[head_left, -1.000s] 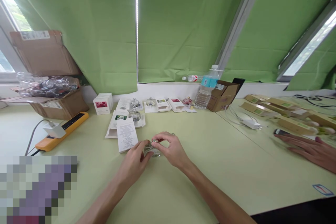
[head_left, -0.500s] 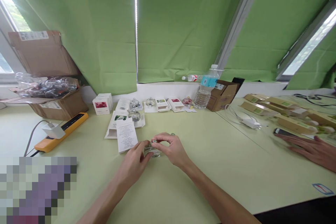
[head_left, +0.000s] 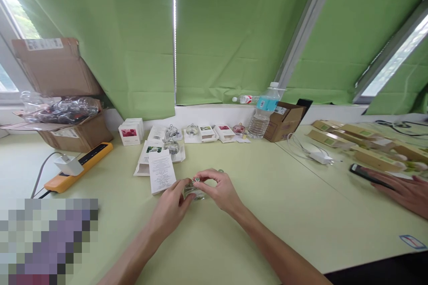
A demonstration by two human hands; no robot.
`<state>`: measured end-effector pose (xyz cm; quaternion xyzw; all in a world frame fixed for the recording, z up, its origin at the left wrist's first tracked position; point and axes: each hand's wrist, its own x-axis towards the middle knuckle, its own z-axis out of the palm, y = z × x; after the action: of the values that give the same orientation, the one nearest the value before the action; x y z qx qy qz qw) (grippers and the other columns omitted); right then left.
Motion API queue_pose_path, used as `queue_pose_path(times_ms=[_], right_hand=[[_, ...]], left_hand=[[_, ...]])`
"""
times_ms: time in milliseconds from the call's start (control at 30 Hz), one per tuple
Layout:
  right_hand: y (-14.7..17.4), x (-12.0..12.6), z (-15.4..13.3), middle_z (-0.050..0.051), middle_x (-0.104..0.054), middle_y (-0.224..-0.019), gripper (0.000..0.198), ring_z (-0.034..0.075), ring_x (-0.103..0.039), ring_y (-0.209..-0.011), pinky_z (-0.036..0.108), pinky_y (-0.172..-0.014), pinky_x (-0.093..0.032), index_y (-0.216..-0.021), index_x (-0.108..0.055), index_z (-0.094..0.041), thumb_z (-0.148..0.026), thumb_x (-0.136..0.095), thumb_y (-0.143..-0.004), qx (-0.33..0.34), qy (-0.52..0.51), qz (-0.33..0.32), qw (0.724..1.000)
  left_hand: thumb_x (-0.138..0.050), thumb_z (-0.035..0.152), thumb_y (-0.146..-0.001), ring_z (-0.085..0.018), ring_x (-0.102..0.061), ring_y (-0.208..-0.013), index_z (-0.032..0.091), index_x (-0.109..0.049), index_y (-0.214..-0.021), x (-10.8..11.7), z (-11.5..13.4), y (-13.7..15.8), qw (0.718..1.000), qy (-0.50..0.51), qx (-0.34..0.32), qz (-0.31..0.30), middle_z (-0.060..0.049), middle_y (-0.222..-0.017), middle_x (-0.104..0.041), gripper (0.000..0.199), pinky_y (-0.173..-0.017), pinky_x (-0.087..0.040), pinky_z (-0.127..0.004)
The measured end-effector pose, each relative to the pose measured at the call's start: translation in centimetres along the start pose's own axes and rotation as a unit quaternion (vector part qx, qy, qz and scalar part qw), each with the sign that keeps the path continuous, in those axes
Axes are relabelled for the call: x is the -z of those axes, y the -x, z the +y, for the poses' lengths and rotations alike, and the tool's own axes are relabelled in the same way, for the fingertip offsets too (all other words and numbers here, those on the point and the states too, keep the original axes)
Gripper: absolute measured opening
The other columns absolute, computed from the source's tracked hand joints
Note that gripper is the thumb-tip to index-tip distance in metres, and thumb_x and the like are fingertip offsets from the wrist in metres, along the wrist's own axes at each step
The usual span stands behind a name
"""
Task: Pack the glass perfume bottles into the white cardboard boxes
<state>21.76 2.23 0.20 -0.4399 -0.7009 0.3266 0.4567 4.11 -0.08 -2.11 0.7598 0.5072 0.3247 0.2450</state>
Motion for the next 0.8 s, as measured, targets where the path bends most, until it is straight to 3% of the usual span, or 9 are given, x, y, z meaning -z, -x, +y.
queue_pose_path(times_ms=[800], right_hand=[[0.04, -0.14, -0.04, 0.003, -0.07, -0.087, 0.02, 0.019, -0.063, -0.083, 0.031, -0.078, -0.05, -0.088, -0.071, -0.02, -0.033, -0.07, -0.072, -0.03, -0.006, -0.002, 1.0]], left_hand=[[-0.04, 0.034, -0.091, -0.016, -0.057, -0.067, 0.023, -0.049, -0.121, 0.11, 0.06, -0.03, 1.0, -0.009, 0.005, -0.017, -0.001, -0.075, -0.059, 0.033, -0.06, -0.042, -0.026]])
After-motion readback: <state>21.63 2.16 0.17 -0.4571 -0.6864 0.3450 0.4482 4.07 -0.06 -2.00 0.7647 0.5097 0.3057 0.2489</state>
